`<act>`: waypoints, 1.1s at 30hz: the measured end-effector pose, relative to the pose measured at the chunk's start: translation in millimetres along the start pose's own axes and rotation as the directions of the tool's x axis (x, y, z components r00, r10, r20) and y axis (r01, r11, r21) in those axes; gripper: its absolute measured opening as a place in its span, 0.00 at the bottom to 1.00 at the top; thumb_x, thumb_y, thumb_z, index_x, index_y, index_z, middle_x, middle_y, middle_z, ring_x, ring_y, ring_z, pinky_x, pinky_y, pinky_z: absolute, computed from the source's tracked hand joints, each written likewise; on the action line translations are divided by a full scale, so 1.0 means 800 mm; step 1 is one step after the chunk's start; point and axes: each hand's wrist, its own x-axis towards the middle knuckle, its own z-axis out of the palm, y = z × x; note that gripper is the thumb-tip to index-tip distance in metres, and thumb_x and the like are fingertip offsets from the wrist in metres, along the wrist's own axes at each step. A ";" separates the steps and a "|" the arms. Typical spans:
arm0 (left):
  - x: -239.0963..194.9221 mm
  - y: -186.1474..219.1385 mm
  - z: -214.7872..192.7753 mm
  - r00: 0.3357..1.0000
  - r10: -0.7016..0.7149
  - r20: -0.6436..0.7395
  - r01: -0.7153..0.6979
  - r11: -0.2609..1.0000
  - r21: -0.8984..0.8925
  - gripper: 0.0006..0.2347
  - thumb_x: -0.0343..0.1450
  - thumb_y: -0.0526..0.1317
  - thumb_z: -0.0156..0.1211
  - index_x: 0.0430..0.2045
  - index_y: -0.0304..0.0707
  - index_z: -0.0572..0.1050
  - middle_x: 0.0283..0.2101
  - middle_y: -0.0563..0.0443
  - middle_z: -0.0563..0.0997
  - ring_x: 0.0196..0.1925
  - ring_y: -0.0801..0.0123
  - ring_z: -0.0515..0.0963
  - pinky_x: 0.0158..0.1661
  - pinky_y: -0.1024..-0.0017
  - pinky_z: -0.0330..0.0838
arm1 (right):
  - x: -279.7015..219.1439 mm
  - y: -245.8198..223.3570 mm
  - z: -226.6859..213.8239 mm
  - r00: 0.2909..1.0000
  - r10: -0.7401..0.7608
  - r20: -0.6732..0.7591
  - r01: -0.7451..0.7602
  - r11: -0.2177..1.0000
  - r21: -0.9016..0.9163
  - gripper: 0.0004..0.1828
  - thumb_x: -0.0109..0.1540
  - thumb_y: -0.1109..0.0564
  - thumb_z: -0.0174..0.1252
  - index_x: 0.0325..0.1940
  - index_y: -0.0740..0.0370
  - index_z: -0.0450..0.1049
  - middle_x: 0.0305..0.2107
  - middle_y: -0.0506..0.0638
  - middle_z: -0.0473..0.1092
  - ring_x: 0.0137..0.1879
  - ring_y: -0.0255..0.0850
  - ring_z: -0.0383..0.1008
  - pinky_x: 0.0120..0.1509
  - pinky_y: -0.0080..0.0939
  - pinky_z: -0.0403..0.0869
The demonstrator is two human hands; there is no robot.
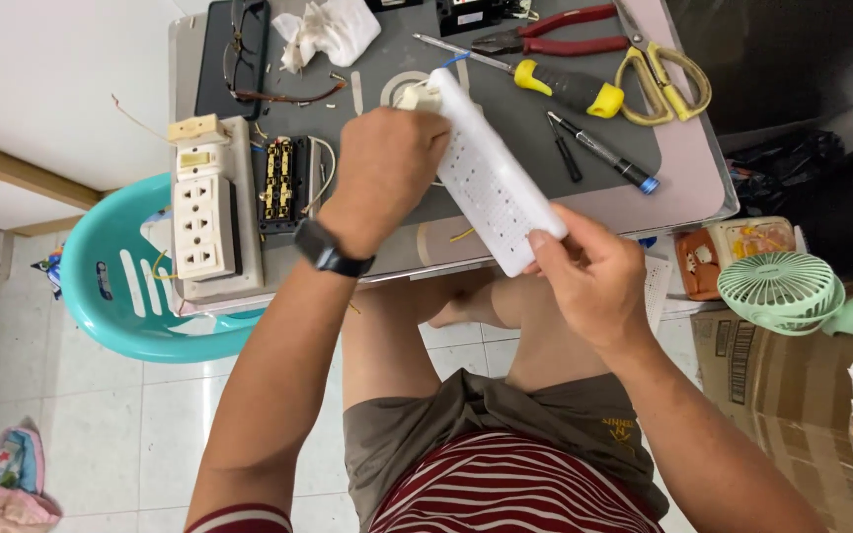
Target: The person strips the insulation from electrical wires using wire cutters and then connects them to a white electrical outlet. They use a screwdriver to secure the wires into the terminal screws of the outlet and a multimeter to test the connections.
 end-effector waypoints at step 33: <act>-0.025 0.022 -0.066 0.962 0.161 0.219 -0.237 0.892 0.386 0.13 0.67 0.36 0.52 0.42 0.57 0.79 0.32 0.44 0.78 0.42 0.46 0.77 0.37 0.61 0.65 | 0.010 0.015 0.017 0.989 -0.143 0.038 0.148 0.974 -0.172 0.15 0.62 0.61 0.60 0.52 0.71 0.74 0.30 0.66 0.75 0.37 0.56 0.78 0.33 0.47 0.75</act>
